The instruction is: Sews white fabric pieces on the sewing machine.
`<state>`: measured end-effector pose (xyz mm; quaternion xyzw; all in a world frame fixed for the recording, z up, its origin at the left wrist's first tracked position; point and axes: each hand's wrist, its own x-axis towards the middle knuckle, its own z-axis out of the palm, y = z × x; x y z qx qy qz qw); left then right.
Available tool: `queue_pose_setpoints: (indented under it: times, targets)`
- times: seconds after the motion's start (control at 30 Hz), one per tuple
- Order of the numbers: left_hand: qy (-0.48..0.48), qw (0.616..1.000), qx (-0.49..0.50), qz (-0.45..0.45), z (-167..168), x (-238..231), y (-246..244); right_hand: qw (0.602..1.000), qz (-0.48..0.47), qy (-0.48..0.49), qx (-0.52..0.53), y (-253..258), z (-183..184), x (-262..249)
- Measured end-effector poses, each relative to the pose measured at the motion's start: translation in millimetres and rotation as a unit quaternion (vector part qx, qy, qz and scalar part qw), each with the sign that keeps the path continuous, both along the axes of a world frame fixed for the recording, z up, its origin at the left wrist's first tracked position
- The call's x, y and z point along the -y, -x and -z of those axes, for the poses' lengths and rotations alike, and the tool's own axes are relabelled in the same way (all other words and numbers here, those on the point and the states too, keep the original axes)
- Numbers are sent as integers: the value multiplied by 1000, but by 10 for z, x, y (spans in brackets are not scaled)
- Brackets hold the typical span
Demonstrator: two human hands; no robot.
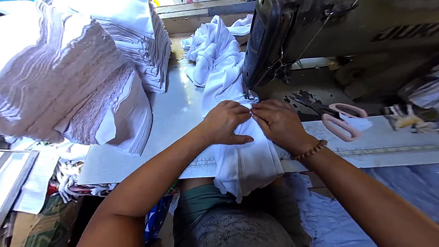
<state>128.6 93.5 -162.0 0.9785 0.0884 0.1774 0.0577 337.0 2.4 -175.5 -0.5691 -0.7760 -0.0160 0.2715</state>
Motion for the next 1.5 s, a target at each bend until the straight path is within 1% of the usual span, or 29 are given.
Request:
queue_pose_setpoints:
  times: [0.17, 0.27, 0.33, 0.4, 0.47, 0.57, 0.77, 1.0, 1.07, 1.1, 1.13, 1.17, 1.23, 1.27, 1.3, 1.33, 1.4, 1.43, 1.5]
  targets:
    - [19, 1000, 3, -1, 31, -44, 10, 1000, -5, -16, -2, -5, 16, -12]
    - [20, 1000, 11, -4, 33, -26, 18, 1000, -6, -22, 14, 8, 31, 10]
    - [-2, 999, 37, -24, 23, 7, 18, 999, -2, -28, 19, 12, 44, 9]
    - [-22, 995, 55, -76, -2, 80, 19, 999, 4, -29, 24, 26, 52, 17]
    - [-8, 992, 33, -119, -8, 141, 29, 999, 10, -24, 24, 46, 58, 30]
    - [15, 994, -2, -110, 30, 129, 33, 999, 14, -27, 20, 58, 65, 32]
    - [-4, 990, -59, -128, -49, 98, 5, 999, 26, -16, 29, 77, 54, 43]
    - [-29, 985, -92, -142, -151, 33, -24, 999, 29, -18, 41, 126, 43, 11]
    - [-22, 985, -87, -149, -127, 89, 33, 1000, 10, -2, 21, 120, 21, 34]
    - [-18, 984, -79, -156, -100, 131, 83, 1000, 0, -6, -7, 96, -31, 63]
    - [-10, 984, -77, -159, -73, 166, 108, 999, 5, -36, -41, 21, -120, 118]
    - [-2, 985, -71, -156, -38, 183, 103, 993, 25, -93, -69, -115, -254, 195]
    - [1, 986, -48, -162, 48, 166, 82, 966, 109, -215, -89, -536, -641, 373]
    - [-1, 986, -35, -164, 84, 146, 69, 944, 177, -262, -93, -818, -864, 448]
    - [-3, 986, -21, -164, 119, 126, 58, 913, 252, -303, -107, -1175, -1080, 478]
    - [-6, 987, -11, -163, 146, 106, 55, 881, 322, -316, -143, -1566, -1289, 492]
    - [-7, 987, 5, -160, 188, 76, 53, 824, 426, -298, -226, -2397, -1624, 428]
    - [-7, 987, 8, -159, 199, 69, 58, 805, 473, -252, -255, -2735, -1726, 372]
    - [-8, 987, 6, -160, 207, 61, 59, 779, 542, -128, -288, -3149, -1806, 240]
